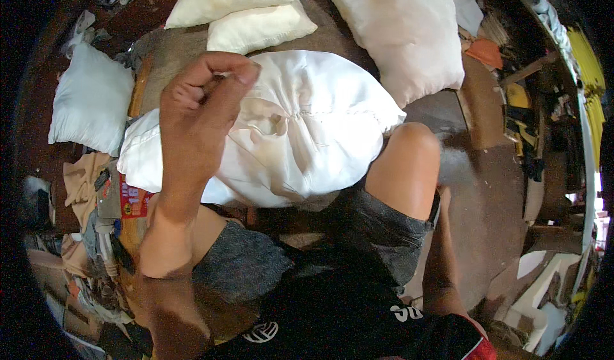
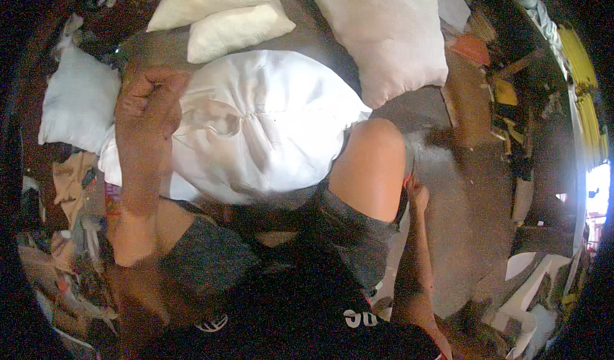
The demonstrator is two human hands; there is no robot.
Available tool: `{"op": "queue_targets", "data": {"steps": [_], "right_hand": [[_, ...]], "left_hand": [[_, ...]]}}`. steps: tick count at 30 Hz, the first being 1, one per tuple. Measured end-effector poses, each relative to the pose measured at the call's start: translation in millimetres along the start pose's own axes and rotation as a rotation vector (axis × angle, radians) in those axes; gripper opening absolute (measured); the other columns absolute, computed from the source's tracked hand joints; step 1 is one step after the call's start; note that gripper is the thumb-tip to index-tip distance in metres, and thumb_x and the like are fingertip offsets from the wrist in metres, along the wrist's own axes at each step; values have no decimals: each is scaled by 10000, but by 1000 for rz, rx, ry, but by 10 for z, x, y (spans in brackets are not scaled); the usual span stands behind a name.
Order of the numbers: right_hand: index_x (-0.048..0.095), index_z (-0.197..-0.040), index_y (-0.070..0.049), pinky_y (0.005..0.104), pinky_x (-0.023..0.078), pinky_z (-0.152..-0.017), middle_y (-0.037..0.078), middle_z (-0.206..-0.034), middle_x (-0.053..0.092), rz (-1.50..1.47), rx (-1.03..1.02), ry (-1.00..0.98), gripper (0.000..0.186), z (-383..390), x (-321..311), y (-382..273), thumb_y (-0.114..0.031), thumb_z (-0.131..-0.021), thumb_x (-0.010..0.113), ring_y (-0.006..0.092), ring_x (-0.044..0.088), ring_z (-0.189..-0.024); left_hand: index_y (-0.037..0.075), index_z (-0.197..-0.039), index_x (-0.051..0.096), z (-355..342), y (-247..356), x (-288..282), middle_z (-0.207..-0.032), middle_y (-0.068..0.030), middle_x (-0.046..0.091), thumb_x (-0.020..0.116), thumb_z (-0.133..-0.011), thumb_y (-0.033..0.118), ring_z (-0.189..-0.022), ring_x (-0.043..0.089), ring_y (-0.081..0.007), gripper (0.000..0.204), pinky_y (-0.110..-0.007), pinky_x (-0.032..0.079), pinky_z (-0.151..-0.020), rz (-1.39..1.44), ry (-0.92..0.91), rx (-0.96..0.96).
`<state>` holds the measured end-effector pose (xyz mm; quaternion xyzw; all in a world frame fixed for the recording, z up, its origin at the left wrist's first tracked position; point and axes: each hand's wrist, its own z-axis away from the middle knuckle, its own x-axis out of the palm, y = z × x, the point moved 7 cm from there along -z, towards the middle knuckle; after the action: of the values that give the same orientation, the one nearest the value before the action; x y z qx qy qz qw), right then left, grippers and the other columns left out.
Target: The person is sitting on the floor and sewing a white pillowcase by hand using a needle and thread. They pull the thread through the fabric repeatedly to close the opening of the pillow.
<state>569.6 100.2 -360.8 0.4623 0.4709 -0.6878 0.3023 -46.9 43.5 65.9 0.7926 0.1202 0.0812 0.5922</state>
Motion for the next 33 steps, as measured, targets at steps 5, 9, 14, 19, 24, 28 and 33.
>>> {"op": "queue_targets", "data": {"steps": [5, 9, 14, 19, 24, 28, 33], "right_hand": [[706, -1052, 29, 466, 547, -773, 249, -1027, 736, -9, 101, -43, 397, 339, 916, 2183, -340, -909, 740, 378, 719, -909], [693, -1198, 28, 434, 542, -911, 237, -1160, 722, -110, 18, 386, 396, 367, 103, 771, -292, -965, 702, 374, 702, -1071], [605, -1358, 42, 386, 460, -1087, 170, -1377, 640, -810, -467, 421, 397, 1237, -2232, -2188, -213, -1053, 585, 264, 609, -1257], [457, -1495, 5, 396, 450, -1095, 248, -1381, 610, -835, -987, -316, 633, 2796, -2158, -4241, -163, -952, 734, 313, 598, -1287], [685, -1210, 36, 330, 551, -861, 187, -1148, 729, -874, -1163, -1020, 263, 3259, -1963, -4260, -108, -991, 664, 213, 703, -1040], [754, -1082, -11, 308, 546, -750, 100, -945, 760, -850, -795, -845, 153, 2692, -2277, -3438, -90, -982, 670, 171, 703, -825], [768, -973, 18, 306, 518, -773, 96, -921, 756, -615, -592, -503, 110, 1960, -2747, -2496, -33, -890, 716, 148, 673, -844]], "left_hand": [[36, -1134, 641, -41, 102, -188, -669, -50, 587, 578, -1032, 124, -486, 484, -99, 149, -205, 354, -425, 336, -9, 34], [45, -1141, 592, 188, 654, -236, -781, -79, 612, 530, -1060, 174, -546, 546, -129, 165, -202, 413, -448, 238, 91, 65], [22, -1231, 549, 250, 1034, -186, -982, -85, 584, 484, -1090, 191, -759, 574, -165, 229, -231, 508, -573, 557, -136, 155], [-51, -1312, 517, 197, 1424, -36, -1031, -111, 549, 448, -1093, 128, -918, 556, -204, 291, -291, 585, -716, 954, -385, 72], [-72, -1293, 537, -141, 1698, -1327, -986, -83, 544, 516, -1055, 50, -863, 508, -151, 268, -236, 484, -664, 855, -209, 195], [2, -1186, 619, -162, 1137, -3461, -854, -16, 565, 582, -1054, 124, -687, 488, -84, 184, -197, 386, -522, 460, 370, 193], [101, -963, 617, 619, 355, -4821, -760, 24, 561, 614, -1036, 160, -581, 460, -59, 94, -198, 342, -467, 101, 918, 99]]}}
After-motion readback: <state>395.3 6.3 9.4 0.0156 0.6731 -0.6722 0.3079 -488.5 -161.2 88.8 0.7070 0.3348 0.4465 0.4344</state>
